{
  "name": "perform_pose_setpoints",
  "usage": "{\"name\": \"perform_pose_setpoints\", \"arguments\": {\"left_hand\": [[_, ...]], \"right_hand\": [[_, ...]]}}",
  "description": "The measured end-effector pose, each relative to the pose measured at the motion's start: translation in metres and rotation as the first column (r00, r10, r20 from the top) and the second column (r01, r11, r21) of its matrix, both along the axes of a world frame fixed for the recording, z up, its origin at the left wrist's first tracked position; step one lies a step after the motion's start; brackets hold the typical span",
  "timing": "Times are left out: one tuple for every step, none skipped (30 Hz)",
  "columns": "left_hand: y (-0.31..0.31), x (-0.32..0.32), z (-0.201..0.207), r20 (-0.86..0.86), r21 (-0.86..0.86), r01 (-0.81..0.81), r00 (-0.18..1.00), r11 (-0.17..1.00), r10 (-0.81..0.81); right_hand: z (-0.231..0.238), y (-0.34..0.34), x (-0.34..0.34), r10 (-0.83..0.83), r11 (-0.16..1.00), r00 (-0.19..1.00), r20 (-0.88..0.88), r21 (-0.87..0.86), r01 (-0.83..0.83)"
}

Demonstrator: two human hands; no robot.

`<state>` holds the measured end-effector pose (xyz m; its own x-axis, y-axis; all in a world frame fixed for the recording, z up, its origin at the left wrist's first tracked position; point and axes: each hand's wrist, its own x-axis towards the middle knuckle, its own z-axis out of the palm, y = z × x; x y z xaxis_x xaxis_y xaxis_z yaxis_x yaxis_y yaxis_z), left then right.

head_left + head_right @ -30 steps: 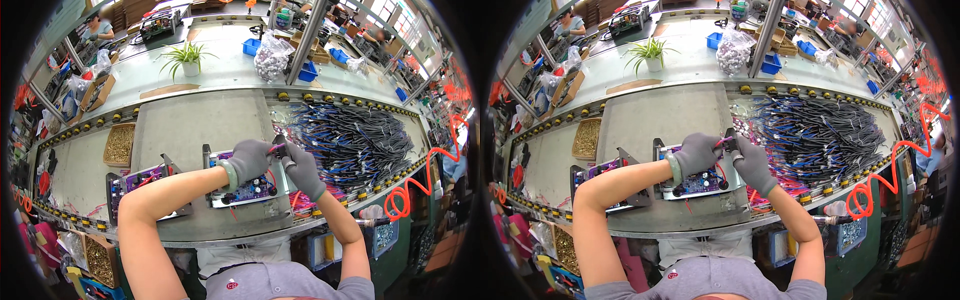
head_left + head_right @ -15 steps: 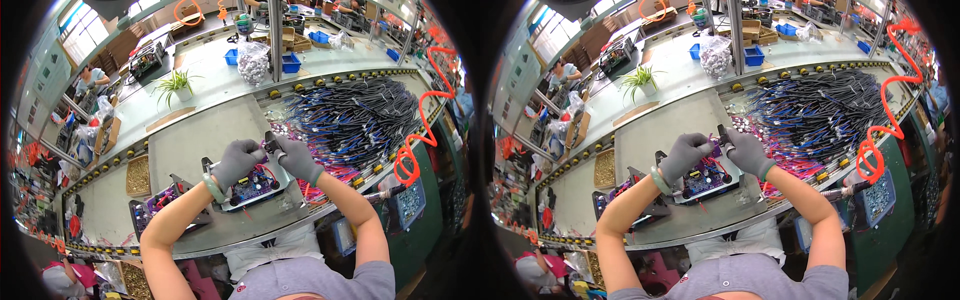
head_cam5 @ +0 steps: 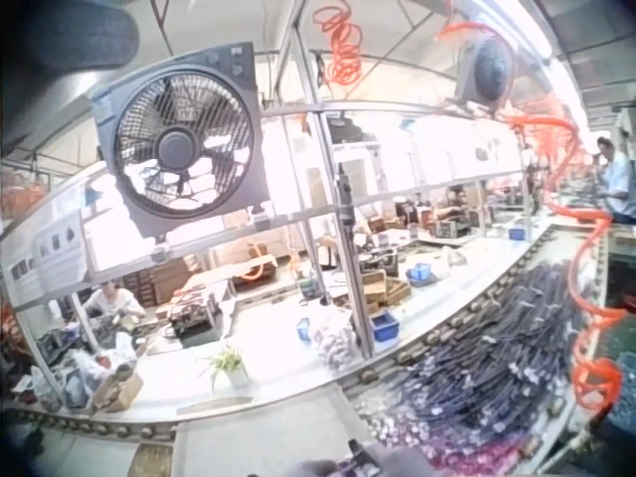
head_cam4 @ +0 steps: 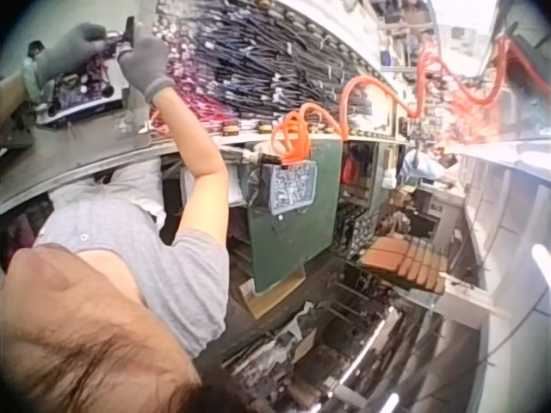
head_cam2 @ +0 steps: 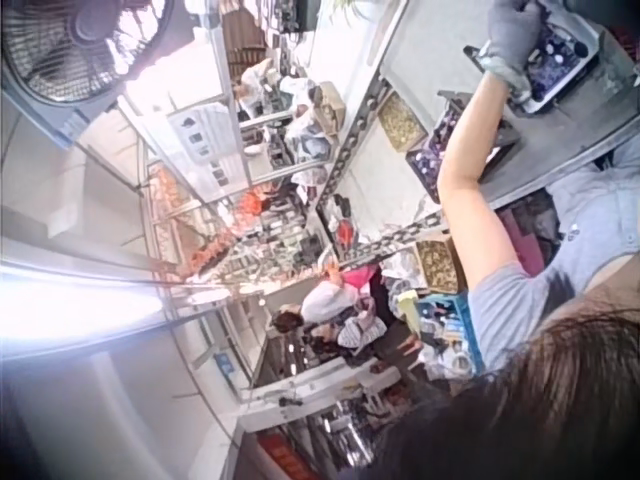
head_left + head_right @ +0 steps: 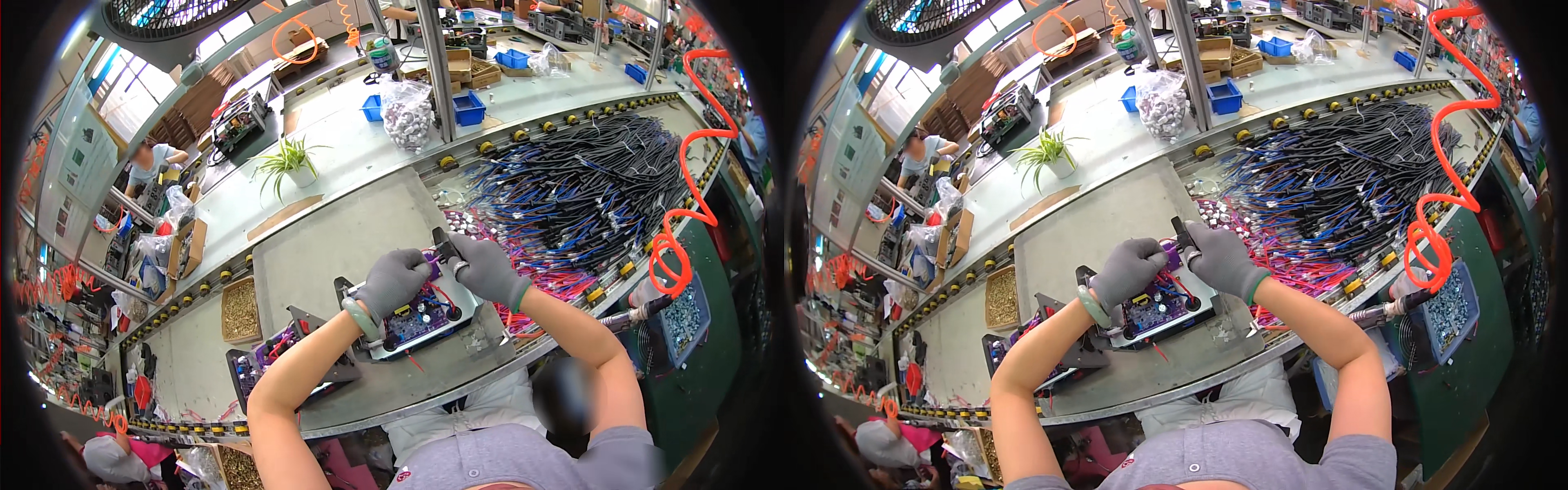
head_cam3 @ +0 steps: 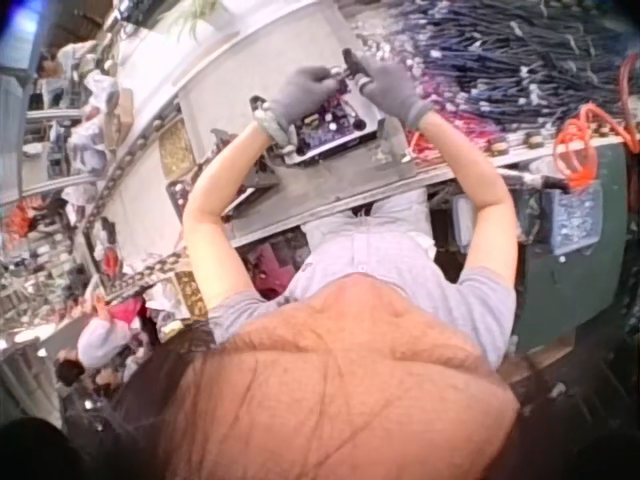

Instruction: The person assembles electronic power supply units on a factory assembly line. They connect various colored wires to circuit boards, secure internal components, and use a pneumatic screwdriver to fasten screws into the metal chassis. The person handles multiple units sequentially, moving them along the workbench as they are completed.

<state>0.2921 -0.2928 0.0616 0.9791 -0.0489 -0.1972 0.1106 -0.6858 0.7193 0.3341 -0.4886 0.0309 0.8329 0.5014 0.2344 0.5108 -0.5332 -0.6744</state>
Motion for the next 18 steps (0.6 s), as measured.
{"name": "perform_pose_setpoints", "arguments": {"left_hand": [[-0.002, 0.001, 0.001, 0.045, 0.065, 0.014, 0.999, 0.998, -0.017], [-0.002, 0.002, 0.001, 0.021, 0.038, -0.006, 1.0, 0.999, 0.005], [-0.002, 0.002, 0.001, -0.006, 0.011, -0.024, 1.0, 1.0, 0.024], [-0.003, 0.002, 0.001, -0.034, -0.015, -0.043, 0.999, 0.999, 0.043], [-0.001, 0.001, 0.0, -0.033, -0.018, -0.044, 0.999, 0.999, 0.044], [0.001, 0.0, -0.001, -0.034, -0.022, -0.043, 0.999, 0.999, 0.042], [0.003, -0.001, -0.002, -0.034, -0.026, -0.042, 0.999, 0.999, 0.041], [0.002, 0.0, -0.002, -0.027, -0.031, -0.045, 0.999, 0.998, 0.044], [0.001, -0.001, -0.004, -0.02, -0.038, -0.052, 0.998, 0.998, 0.051], [0.001, -0.002, -0.005, -0.013, -0.044, -0.06, 0.998, 0.997, 0.059], [-0.001, -0.001, -0.005, 0.009, -0.024, -0.042, 0.999, 0.999, 0.043], [-0.002, 0.001, -0.003, 0.034, -0.001, -0.027, 0.999, 1.0, 0.027], [-0.003, 0.003, -0.002, 0.058, 0.022, -0.012, 0.998, 1.0, 0.011], [-0.004, 0.007, -0.002, 0.063, 0.05, -0.011, 0.998, 0.999, 0.008], [-0.006, 0.01, -0.002, 0.069, 0.079, -0.01, 0.998, 0.997, 0.004], [-0.007, 0.011, -0.002, 0.074, 0.108, -0.008, 0.997, 0.994, 0.0], [-0.007, 0.01, -0.003, 0.131, 0.136, 0.011, 0.991, 0.991, -0.029], [-0.009, 0.009, -0.004, 0.189, 0.162, 0.032, 0.98, 0.986, -0.063]], "right_hand": [[0.002, 0.0, 0.0, -0.003, 1.0, 1.0, -0.018, -0.007, 0.003], [0.001, 0.001, 0.001, 0.0, 1.0, 1.0, -0.012, -0.009, 0.0], [0.001, 0.001, 0.001, 0.001, 1.0, 1.0, -0.009, -0.011, -0.001], [0.0, 0.0, 0.001, 0.002, 1.0, 1.0, -0.005, -0.013, -0.002], [0.0, 0.0, 0.001, 0.007, 1.0, 1.0, 0.011, 0.002, -0.007], [-0.001, 0.0, 0.001, 0.009, 1.0, 1.0, 0.026, 0.016, -0.009], [-0.001, 0.001, 0.002, 0.011, 0.999, 0.999, 0.04, 0.029, -0.012], [0.0, 0.001, 0.002, 0.012, 1.0, 1.0, 0.028, 0.026, -0.013], [0.003, 0.0, 0.001, 0.017, 1.0, 1.0, 0.016, 0.022, -0.017], [0.004, 0.001, 0.001, 0.022, 1.0, 1.0, 0.003, 0.018, -0.022], [0.001, 0.0, 0.001, 0.019, 1.0, 1.0, 0.013, 0.025, -0.019], [-0.002, 0.001, 0.002, 0.017, 0.999, 1.0, 0.026, 0.035, -0.018], [-0.004, 0.001, 0.002, 0.015, 0.999, 0.999, 0.038, 0.045, -0.017], [-0.004, 0.002, 0.002, 0.0, 1.0, 1.0, 0.008, 0.019, 0.0], [0.003, 0.002, -0.001, -0.016, 1.0, 1.0, -0.021, -0.005, 0.016], [0.006, 0.003, -0.003, -0.033, 0.999, 0.998, -0.05, -0.031, 0.031], [0.003, 0.005, -0.005, -0.037, 0.999, 0.999, -0.017, -0.008, 0.037], [0.0, 0.005, -0.006, -0.047, 0.999, 0.999, 0.018, 0.012, 0.046]]}}
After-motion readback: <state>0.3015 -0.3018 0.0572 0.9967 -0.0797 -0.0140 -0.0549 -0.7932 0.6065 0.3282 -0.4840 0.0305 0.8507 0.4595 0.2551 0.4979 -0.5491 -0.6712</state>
